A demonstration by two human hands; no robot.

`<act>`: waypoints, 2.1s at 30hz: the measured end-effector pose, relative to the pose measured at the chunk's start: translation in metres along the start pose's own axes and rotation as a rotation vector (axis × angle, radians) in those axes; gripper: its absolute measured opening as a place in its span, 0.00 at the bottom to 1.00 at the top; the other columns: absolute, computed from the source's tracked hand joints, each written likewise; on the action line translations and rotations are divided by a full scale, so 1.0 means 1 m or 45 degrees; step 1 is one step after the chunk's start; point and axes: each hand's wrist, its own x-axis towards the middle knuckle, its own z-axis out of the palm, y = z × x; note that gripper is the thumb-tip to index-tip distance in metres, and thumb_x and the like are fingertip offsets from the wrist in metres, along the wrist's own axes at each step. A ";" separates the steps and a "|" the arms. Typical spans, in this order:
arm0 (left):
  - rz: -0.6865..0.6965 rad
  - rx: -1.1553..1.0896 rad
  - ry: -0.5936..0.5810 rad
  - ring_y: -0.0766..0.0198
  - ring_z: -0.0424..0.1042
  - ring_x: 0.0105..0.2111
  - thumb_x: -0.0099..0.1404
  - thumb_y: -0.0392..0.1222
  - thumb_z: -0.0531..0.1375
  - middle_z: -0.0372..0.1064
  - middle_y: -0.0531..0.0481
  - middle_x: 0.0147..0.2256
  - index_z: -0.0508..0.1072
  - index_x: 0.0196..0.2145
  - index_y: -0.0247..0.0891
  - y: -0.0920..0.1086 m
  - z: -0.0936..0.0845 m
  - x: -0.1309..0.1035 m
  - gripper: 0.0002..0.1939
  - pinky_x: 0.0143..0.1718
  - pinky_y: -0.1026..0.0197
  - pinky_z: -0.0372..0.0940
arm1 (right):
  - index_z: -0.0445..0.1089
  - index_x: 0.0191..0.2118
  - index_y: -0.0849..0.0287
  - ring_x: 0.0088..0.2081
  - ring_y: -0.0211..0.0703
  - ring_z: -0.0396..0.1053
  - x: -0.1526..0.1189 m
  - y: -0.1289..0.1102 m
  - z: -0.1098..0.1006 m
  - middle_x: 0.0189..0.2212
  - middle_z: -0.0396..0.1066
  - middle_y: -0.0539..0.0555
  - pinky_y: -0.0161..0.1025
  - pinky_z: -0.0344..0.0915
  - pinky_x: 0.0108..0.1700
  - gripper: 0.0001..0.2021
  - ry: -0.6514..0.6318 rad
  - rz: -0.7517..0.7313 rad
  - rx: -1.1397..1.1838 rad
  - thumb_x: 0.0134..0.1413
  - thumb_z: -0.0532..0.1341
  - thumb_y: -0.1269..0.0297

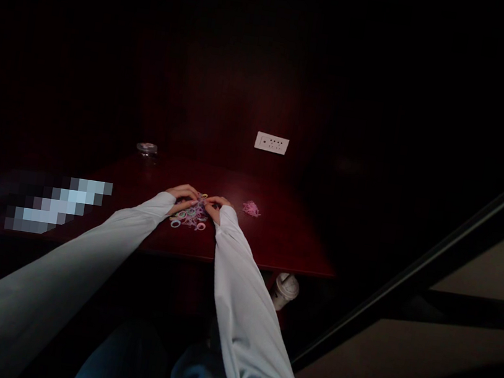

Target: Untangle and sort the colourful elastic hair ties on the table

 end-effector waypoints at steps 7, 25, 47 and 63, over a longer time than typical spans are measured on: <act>0.008 -0.024 0.006 0.60 0.76 0.42 0.71 0.51 0.57 0.75 0.45 0.41 0.78 0.38 0.39 -0.002 0.002 0.000 0.15 0.43 0.60 0.71 | 0.80 0.33 0.56 0.29 0.36 0.64 -0.005 -0.003 -0.008 0.30 0.73 0.50 0.34 0.62 0.35 0.08 -0.069 -0.088 0.000 0.50 0.66 0.60; 0.025 -0.017 -0.009 0.60 0.76 0.43 0.72 0.51 0.57 0.75 0.45 0.41 0.77 0.36 0.39 0.001 0.000 0.001 0.15 0.46 0.59 0.71 | 0.80 0.34 0.56 0.31 0.36 0.66 -0.005 -0.004 -0.006 0.30 0.73 0.49 0.33 0.62 0.36 0.06 -0.085 -0.082 0.028 0.51 0.66 0.62; -0.010 -0.014 -0.026 0.61 0.76 0.41 0.71 0.52 0.57 0.75 0.45 0.42 0.78 0.37 0.39 0.001 0.000 0.001 0.15 0.37 0.63 0.70 | 0.80 0.34 0.56 0.31 0.37 0.67 -0.006 -0.004 -0.007 0.32 0.76 0.51 0.34 0.64 0.36 0.07 -0.081 -0.080 0.048 0.50 0.66 0.62; -0.021 -0.026 0.003 0.60 0.76 0.40 0.71 0.53 0.57 0.75 0.45 0.41 0.78 0.36 0.39 -0.004 0.004 0.000 0.16 0.37 0.62 0.70 | 0.80 0.34 0.56 0.30 0.36 0.66 -0.007 -0.006 -0.009 0.31 0.75 0.50 0.34 0.64 0.36 0.06 -0.091 -0.069 0.041 0.51 0.65 0.64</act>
